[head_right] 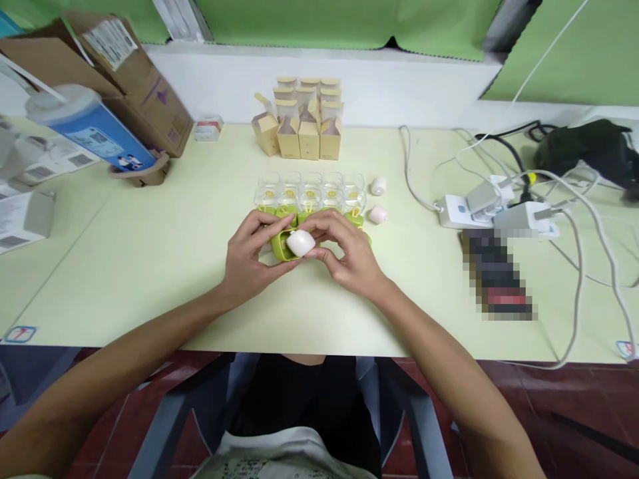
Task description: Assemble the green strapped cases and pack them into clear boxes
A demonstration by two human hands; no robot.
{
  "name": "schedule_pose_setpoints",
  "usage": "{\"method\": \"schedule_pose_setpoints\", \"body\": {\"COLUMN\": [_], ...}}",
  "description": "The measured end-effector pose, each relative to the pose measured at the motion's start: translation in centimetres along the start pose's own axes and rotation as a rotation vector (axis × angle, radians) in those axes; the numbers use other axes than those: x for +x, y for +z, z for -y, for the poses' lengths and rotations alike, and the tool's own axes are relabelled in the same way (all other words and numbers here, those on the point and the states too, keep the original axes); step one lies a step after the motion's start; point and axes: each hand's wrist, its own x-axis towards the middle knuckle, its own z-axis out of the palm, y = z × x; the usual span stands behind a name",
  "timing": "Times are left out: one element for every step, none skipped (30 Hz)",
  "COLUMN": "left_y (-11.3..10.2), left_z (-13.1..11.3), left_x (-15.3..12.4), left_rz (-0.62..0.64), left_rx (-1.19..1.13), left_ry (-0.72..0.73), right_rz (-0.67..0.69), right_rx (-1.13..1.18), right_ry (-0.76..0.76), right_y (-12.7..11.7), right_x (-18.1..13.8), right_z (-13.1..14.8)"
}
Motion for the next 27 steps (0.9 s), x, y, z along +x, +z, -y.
{"method": "schedule_pose_setpoints", "body": {"left_y": [0.0, 0.0, 0.0, 0.0, 0.0, 0.0, 0.0, -0.1, -0.1, -0.1, -0.1, 0.0, 0.0, 0.0, 0.0, 0.0, 0.0, 0.0, 0.0, 0.0, 0.0, 0.0, 0.0, 0.0, -0.1, -0.2, -0.3], "left_z": [0.0, -0.1, -0.1, -0.1, -0.1, 0.0, 0.0, 0.1, 0.1, 0.2, 0.2, 0.3, 0.3, 0.4, 0.4, 0.5, 0.5, 0.6, 0.6, 0.6, 0.6, 0.6, 0.6, 0.5, 0.4, 0.4, 0.3], "left_x": [0.0, 0.0, 0.0, -0.1, -0.1, -0.2, -0.2, -0.2, -0.3, -0.3, -0.3, -0.4, -0.4, -0.4, -0.4, -0.5, -0.5, -0.6, -0.6, -0.6, -0.6, -0.6, -0.6, -0.5, -0.3, -0.1, 0.1], "left_rz": [0.002, 0.003, 0.004, 0.006, 0.009, 0.015, 0.022, 0.029, 0.036, 0.043, 0.047, 0.051, 0.054, 0.058, 0.062, 0.067, 0.071, 0.074, 0.075, 0.074, 0.074, 0.078, 0.086, 0.099, 0.119, 0.143, 0.17], "left_rx": [0.0, -0.005, -0.011, -0.018, -0.019, -0.014, -0.005, 0.007, 0.015, 0.016, 0.006, -0.012, -0.032, -0.053, -0.072, -0.086, -0.098, -0.11, -0.122, -0.135, -0.151, -0.177, -0.219, -0.278, -0.354, -0.444, -0.545], "left_ry": [-0.005, -0.008, -0.01, -0.013, -0.019, -0.028, -0.039, -0.05, -0.06, -0.066, -0.068, -0.069, -0.075, -0.085, -0.099, -0.115, -0.129, -0.138, -0.144, -0.15, -0.16, -0.18, -0.212, -0.26, -0.32, -0.387, -0.452], "right_rz": [0.004, 0.01, 0.018, 0.027, 0.033, 0.035, 0.033, 0.03, 0.027, 0.026, 0.025, 0.024, 0.022, 0.017, 0.01, -0.001, -0.012, -0.022, -0.029, -0.033, -0.034, -0.03, -0.02, -0.007, 0.01, 0.029, 0.05], "right_rx": [0.0, -0.003, -0.007, -0.009, -0.007, -0.003, 0.004, 0.009, 0.012, 0.012, 0.01, 0.009, 0.008, 0.008, 0.01, 0.011, 0.011, 0.01, 0.008, 0.006, 0.003, -0.005, -0.023, -0.053, -0.093, -0.138, -0.176], "right_ry": [0.0, 0.007, 0.014, 0.014, 0.01, 0.001, -0.012, -0.026, -0.036, -0.043, -0.05, -0.055, -0.057, -0.054, -0.049, -0.041, -0.031, -0.018, -0.009, -0.005, -0.005, -0.014, -0.032, -0.058, -0.094, -0.131, -0.162], "right_y": [-0.1, -0.2, -0.3, -0.3, -0.3, -0.4, -0.4, -0.3, -0.3, -0.3, -0.2, -0.2, -0.1, 0.0, 0.1, 0.3, 0.5, 0.7, 0.9, 1.0, 1.1, 1.2, 1.2, 1.1, 1.0, 0.8, 0.6], "right_x": [0.0, -0.1, -0.1, -0.2, -0.2, -0.2, -0.3, -0.3, -0.3, -0.3, -0.3, -0.3, -0.3, -0.3, -0.4, -0.4, -0.5, -0.6, -0.7, -0.7, -0.8, -0.8, -0.8, -0.8, -0.7, -0.7, -0.6], "right_z": [0.1, 0.2, 0.2, 0.2, 0.1, 0.0, -0.1, -0.3, -0.4, -0.5, -0.5, -0.6, -0.6, -0.7, -0.7, -0.7, -0.7, -0.7, -0.7, -0.7, -0.6, -0.6, -0.5, -0.5, -0.4, -0.4, -0.3]}}
